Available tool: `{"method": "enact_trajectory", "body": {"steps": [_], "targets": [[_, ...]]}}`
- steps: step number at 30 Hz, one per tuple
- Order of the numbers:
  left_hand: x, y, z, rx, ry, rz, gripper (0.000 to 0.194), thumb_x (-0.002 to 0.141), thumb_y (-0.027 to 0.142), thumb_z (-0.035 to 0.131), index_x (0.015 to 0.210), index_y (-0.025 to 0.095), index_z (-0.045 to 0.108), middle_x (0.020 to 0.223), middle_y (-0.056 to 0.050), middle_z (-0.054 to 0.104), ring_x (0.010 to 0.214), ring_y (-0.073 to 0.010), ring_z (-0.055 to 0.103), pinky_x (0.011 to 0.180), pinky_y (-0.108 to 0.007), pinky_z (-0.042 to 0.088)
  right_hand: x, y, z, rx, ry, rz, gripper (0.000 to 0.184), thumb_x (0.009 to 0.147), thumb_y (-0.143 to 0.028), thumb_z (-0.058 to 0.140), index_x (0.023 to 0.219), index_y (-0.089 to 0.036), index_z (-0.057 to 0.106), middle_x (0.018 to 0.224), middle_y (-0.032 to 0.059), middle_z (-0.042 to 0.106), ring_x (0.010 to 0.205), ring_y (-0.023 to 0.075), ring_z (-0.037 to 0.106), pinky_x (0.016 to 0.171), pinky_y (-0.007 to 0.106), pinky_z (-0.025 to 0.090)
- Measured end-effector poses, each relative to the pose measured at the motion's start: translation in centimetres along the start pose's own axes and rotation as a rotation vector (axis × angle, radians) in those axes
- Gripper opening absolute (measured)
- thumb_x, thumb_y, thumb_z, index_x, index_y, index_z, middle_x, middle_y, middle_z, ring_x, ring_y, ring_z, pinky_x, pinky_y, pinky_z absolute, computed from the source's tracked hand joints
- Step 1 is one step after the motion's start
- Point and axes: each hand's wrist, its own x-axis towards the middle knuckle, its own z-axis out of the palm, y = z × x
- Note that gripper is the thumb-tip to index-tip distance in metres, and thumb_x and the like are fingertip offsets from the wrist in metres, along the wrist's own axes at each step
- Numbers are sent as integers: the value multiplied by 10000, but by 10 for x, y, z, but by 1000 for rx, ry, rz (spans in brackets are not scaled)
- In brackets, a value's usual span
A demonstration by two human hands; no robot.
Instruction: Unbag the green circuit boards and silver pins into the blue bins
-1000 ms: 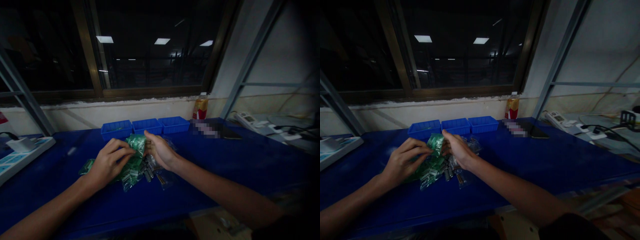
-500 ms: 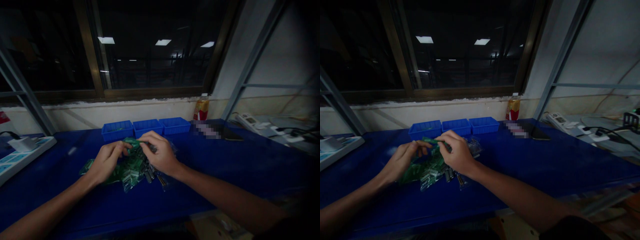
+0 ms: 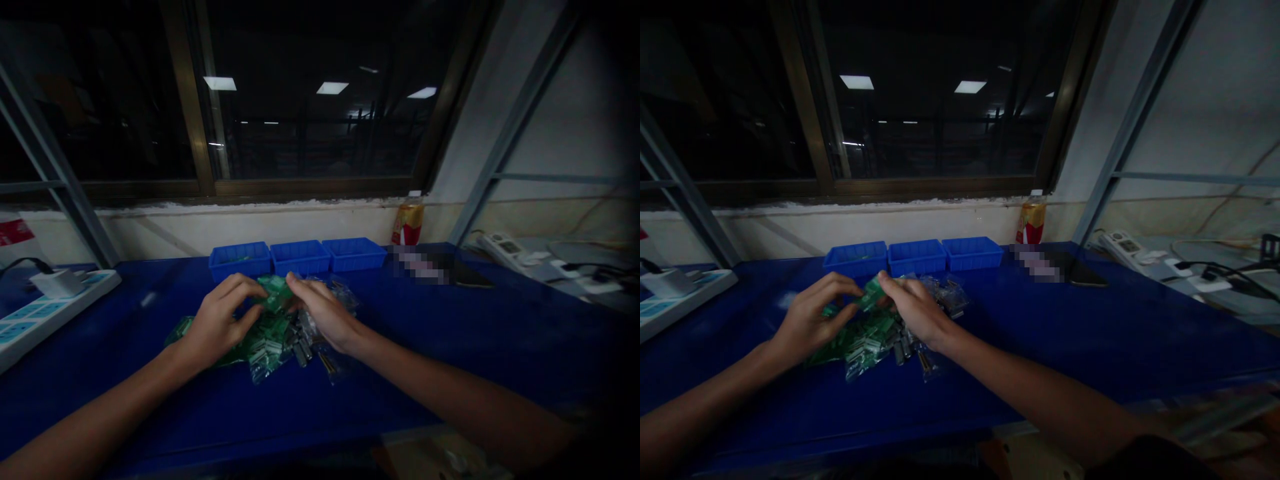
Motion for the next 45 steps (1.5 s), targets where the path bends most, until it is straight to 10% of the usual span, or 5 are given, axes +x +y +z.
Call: {"method": "enact_trajectory", "body": {"steps": [5,14,23,29,45], "targets": [[2,-1,3,-23,-70,-13,160,786,233,535,938,191,559,924,-53,541,889,-176,504,756,-310,424,-1,2,-1,-204,39,-129,268,842,-332,414,840,-176,631,674,17,609,593,119,543,547,252,425],[8,-2,6,-640,-139,-669,428,833,499,357,731,136,559,611,-2,524,550,-116,476,492,-225,360,-9,3,-3,-749,-2,-479,388,824,-156,379,1164,-235,549,775,31,622,630,129,537,599,271,417],[5,-6,3,-213,89,-344,149,794,301,529,842,161,522,703,10,531,607,-102,487,544,-216,389,-2,-2,-4,-329,79,-247,183,777,-269,516,898,-195,632,935,57,543,848,146,517,655,267,440],[-1,1,3,-11,-47,68,121,805,112,488,889,179,544,878,-37,532,840,-134,507,735,-258,419,5,5,-2,-96,97,-15,323,817,-385,446,581,-176,517,599,-1,481,602,111,469,536,257,374],[0,3,6,-350,-211,-492,504,893,438,192,787,144,587,790,-52,595,752,-173,533,702,-298,396,-6,5,0,-537,154,-522,281,791,-160,446,1009,-179,623,867,50,652,787,140,592,707,279,469]]}}
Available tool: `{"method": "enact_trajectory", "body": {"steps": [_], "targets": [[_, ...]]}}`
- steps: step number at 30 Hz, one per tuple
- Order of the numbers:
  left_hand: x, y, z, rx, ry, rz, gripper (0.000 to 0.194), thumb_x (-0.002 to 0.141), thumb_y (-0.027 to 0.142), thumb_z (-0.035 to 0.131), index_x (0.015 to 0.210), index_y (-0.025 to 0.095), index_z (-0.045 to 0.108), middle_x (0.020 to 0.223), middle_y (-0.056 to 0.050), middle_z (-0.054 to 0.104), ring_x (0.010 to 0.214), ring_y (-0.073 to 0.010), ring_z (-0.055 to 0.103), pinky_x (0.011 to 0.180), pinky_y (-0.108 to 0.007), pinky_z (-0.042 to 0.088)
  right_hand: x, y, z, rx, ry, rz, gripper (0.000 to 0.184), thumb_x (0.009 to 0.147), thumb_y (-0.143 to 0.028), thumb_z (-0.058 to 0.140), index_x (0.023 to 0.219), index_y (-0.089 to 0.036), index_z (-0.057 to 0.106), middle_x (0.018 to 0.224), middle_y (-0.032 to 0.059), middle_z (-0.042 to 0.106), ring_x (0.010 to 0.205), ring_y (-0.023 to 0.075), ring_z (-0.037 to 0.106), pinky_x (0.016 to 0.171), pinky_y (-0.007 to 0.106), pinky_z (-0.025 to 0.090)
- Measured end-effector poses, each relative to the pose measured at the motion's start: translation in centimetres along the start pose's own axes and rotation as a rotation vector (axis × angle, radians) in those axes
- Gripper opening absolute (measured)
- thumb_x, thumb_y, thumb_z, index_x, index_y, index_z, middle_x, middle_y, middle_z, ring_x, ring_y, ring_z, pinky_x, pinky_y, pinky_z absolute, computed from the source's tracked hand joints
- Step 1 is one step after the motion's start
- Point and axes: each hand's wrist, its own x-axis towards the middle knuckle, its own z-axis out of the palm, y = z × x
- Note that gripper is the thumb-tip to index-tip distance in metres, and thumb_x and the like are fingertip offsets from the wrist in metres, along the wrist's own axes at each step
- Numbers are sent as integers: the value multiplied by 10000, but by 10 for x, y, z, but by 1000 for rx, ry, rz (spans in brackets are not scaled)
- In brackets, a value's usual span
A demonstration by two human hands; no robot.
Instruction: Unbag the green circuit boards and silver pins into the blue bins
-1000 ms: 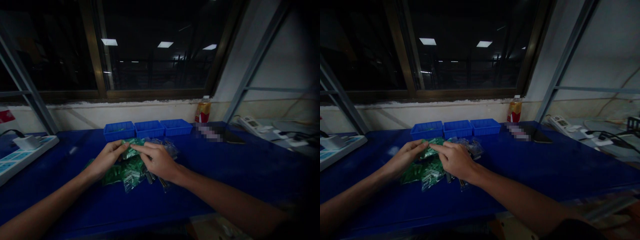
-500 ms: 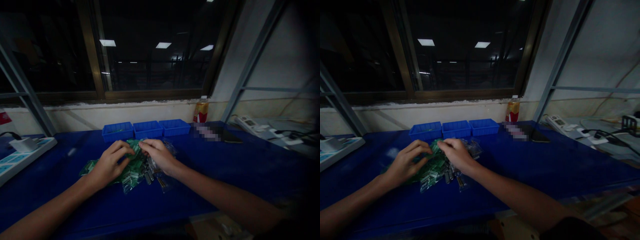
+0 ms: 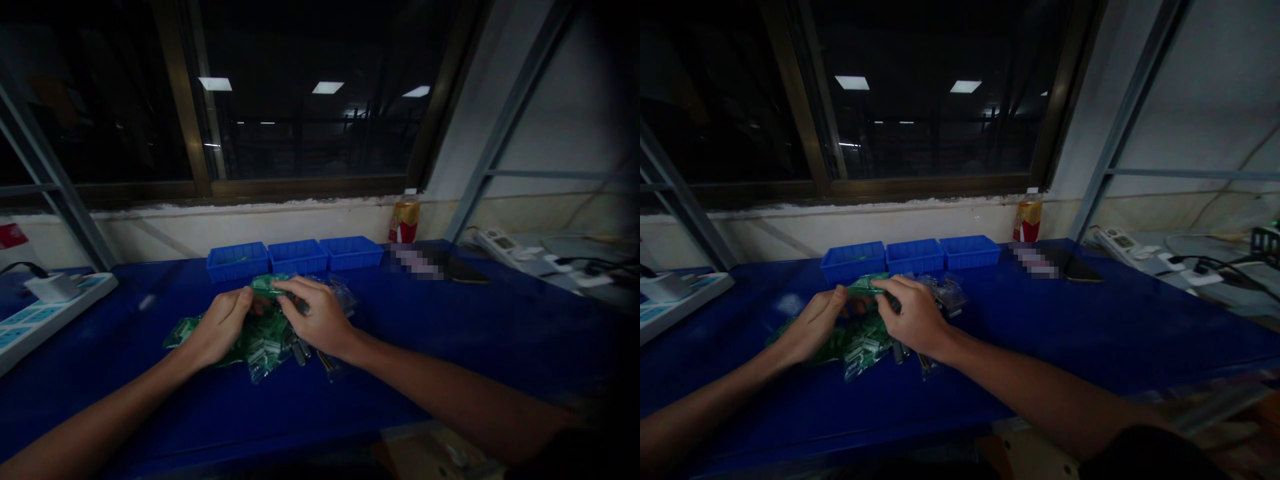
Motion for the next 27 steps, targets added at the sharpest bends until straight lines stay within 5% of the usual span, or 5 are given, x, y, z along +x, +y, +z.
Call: {"method": "enact_trajectory", "body": {"steps": [5,13,16,24,27], "targets": [[8,-4,2,-248,14,-126,425,858,475,309,694,144,520,642,-7,526,601,-132,486,562,-248,390,0,-5,-4,68,-16,-31,369,758,-87,407,1062,-189,591,1025,55,614,942,142,564,835,296,442],[15,-30,3,348,152,357,153,835,295,458,892,161,504,768,-24,557,702,-142,521,648,-279,419,2,8,7,238,-53,307,133,760,-277,534,809,-180,611,988,70,527,928,167,515,738,308,454],[14,-34,3,490,110,512,124,834,234,458,931,168,498,859,-47,558,796,-156,524,708,-295,433,6,15,10,231,-26,381,293,804,-356,476,585,-169,532,778,38,518,790,146,511,728,318,414],[7,-20,3,473,7,487,140,814,230,483,939,166,489,898,-53,536,850,-172,498,730,-310,435,2,15,17,353,-34,469,201,780,-268,452,600,-181,435,540,-31,444,508,94,448,489,246,346],[7,-18,4,427,-21,447,174,831,302,460,933,164,494,879,-53,546,837,-175,503,738,-317,422,0,11,14,271,16,325,88,770,-247,461,713,-180,463,623,-16,507,552,98,488,511,238,378]]}}
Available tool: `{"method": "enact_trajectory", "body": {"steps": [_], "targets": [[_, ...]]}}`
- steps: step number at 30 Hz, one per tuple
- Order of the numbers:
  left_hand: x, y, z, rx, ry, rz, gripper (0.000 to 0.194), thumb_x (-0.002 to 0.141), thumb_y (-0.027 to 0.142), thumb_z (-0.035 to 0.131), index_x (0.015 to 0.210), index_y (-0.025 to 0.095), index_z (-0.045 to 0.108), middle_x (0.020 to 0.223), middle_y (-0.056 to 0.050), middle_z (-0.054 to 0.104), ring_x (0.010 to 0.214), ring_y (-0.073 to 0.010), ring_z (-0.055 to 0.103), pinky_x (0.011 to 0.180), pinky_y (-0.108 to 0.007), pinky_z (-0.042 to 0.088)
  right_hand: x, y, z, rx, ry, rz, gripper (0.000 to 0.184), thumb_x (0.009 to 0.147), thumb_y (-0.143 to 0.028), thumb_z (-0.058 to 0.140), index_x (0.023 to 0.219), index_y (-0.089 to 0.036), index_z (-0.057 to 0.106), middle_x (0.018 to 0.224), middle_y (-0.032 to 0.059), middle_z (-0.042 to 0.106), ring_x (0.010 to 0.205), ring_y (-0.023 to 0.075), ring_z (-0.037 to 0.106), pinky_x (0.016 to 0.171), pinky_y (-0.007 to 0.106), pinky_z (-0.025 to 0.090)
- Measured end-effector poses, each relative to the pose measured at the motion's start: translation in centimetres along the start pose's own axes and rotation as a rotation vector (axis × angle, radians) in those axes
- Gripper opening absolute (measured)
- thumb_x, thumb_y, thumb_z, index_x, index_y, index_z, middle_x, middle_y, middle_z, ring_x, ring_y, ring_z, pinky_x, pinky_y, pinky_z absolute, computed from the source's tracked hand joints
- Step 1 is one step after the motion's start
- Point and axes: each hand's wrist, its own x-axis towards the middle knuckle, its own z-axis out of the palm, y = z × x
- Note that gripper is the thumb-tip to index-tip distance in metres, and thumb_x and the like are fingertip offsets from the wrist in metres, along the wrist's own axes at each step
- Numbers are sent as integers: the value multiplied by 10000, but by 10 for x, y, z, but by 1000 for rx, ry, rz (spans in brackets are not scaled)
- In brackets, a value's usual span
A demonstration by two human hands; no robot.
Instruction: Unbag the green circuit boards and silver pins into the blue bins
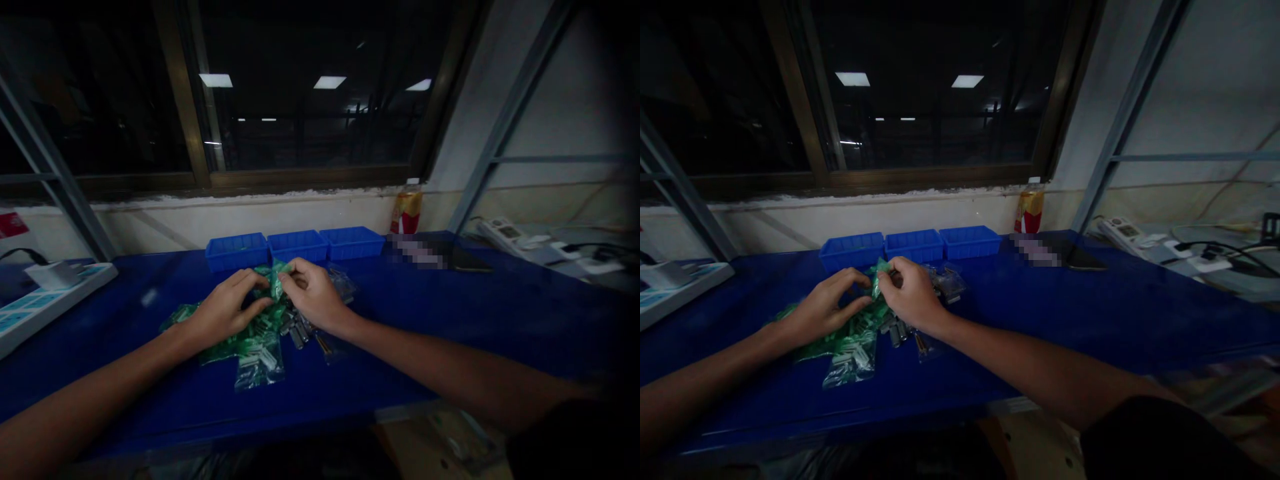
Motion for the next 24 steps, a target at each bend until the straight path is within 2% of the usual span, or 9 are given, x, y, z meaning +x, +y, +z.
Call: {"method": "enact_trajectory", "body": {"steps": [2,4,8,11,13,16,18,22,24], "targets": [[0,1,0,-50,-22,-30,199,859,327,397,920,168,501,866,-48,552,824,-173,509,738,-313,411,-2,-5,-4,-101,-13,-148,30,756,-200,469,779,-186,481,717,0,542,632,107,518,573,240,408],[-1,3,-1,-142,-25,-74,281,891,349,293,894,170,508,840,-41,559,791,-166,516,713,-297,409,-4,-9,-8,-190,-68,-272,82,749,-149,456,803,-192,500,785,9,556,714,116,529,642,245,423],[-1,1,1,-312,19,-223,483,907,392,125,770,159,526,738,-28,565,703,-155,523,658,-273,414,-6,-7,-8,-263,-145,-386,131,747,-102,455,796,-186,542,846,24,569,819,128,525,751,264,427],[-1,-1,3,-271,43,-303,442,895,414,217,672,159,501,642,-7,526,620,-141,487,585,-250,397,-7,-3,-4,-265,-171,-416,114,765,-136,484,811,-185,576,892,37,574,868,136,526,807,288,424],[0,-3,3,-186,49,-285,391,880,409,285,632,165,462,577,15,467,549,-125,440,520,-233,355,-8,-3,-2,-268,-181,-424,110,779,-160,487,810,-184,590,915,46,570,885,141,527,819,302,425],[0,-2,1,-66,56,-211,343,878,360,303,627,168,438,553,24,436,518,-117,423,504,-229,322,-8,-3,-1,-250,-163,-386,101,783,-184,491,814,-181,587,923,49,569,888,147,531,813,316,432],[0,-1,-1,-8,71,-164,302,876,322,310,664,165,455,592,11,467,551,-124,451,533,-236,338,-6,0,0,-211,-99,-305,131,779,-218,502,887,-177,564,928,56,565,890,154,531,782,314,448],[1,2,-3,49,96,-115,218,866,269,324,732,168,463,634,-2,488,572,-132,472,544,-245,357,1,9,0,-139,78,-93,392,729,-291,566,1076,-142,462,982,100,544,893,172,534,685,288,473],[1,3,-3,47,77,-128,207,869,263,319,736,175,452,612,7,480,547,-130,470,522,-242,356,3,12,0,-97,33,-42,334,734,-280,553,1029,-139,487,909,82,570,805,154,557,636,271,468]]}}
